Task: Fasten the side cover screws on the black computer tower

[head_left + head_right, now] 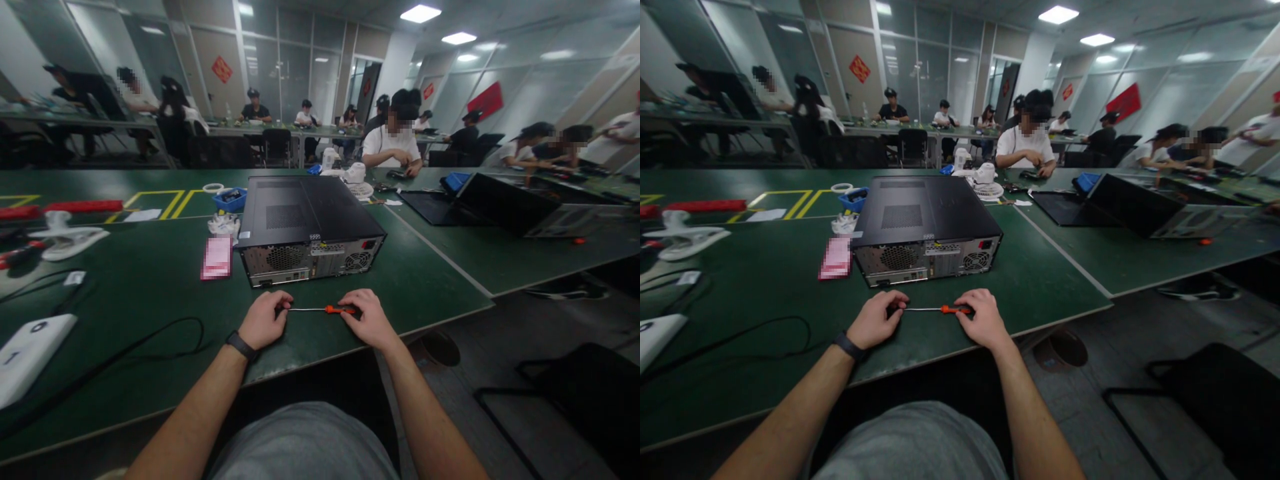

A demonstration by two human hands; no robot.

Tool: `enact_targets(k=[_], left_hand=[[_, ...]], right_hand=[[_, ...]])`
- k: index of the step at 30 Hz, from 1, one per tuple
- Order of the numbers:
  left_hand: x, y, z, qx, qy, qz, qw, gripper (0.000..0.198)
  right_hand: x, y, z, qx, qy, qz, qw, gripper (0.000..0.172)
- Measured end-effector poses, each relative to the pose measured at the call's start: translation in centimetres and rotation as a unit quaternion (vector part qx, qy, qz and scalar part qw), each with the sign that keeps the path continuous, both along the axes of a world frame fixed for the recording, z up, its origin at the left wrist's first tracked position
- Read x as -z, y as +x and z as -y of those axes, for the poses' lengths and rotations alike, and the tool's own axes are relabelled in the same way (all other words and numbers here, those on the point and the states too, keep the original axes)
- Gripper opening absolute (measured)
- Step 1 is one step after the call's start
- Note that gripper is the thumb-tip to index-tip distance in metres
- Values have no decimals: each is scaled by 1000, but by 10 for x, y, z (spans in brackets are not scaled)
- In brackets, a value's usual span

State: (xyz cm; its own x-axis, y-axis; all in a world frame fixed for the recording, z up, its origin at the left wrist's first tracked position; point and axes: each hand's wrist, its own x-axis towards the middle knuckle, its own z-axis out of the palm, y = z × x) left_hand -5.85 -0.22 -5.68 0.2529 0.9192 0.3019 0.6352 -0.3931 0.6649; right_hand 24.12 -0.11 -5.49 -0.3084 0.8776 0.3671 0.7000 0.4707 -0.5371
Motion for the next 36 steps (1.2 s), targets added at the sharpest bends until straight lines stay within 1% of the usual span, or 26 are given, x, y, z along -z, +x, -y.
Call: enact_targets(k=[7, 12, 17, 21, 24, 28, 32, 36], left_hand=[[1, 1, -1, -4, -13, 35, 999, 18], [-1, 1, -1, -17, -21, 76, 997, 16], [-2, 2, 1, -22, -49, 138, 989, 17], [-4, 7, 0, -21, -85, 208, 974, 23], [-9, 15, -4, -25, -109, 279, 954, 30], [-22, 28, -11, -29, -135, 376, 916, 40], [-36, 42, -18, -30, -155, 463, 872, 44], [-49, 55, -27, -26, -177, 540, 822, 47]], right_hand=[[-3, 0, 1, 3, -7, -17, 1000, 15], [-5, 0, 1, 8, -18, -38, 999, 17], [-5, 0, 2, 17, -34, -70, 997, 22], [-6, 2, 3, 25, -40, -106, 993, 25], [-8, 3, 4, 37, -42, -136, 989, 26], [-10, 4, 6, 54, -40, -172, 983, 28], [-8, 0, 13, 85, -18, -208, 974, 28], [-5, -11, 28, 109, 20, -230, 967, 24]])
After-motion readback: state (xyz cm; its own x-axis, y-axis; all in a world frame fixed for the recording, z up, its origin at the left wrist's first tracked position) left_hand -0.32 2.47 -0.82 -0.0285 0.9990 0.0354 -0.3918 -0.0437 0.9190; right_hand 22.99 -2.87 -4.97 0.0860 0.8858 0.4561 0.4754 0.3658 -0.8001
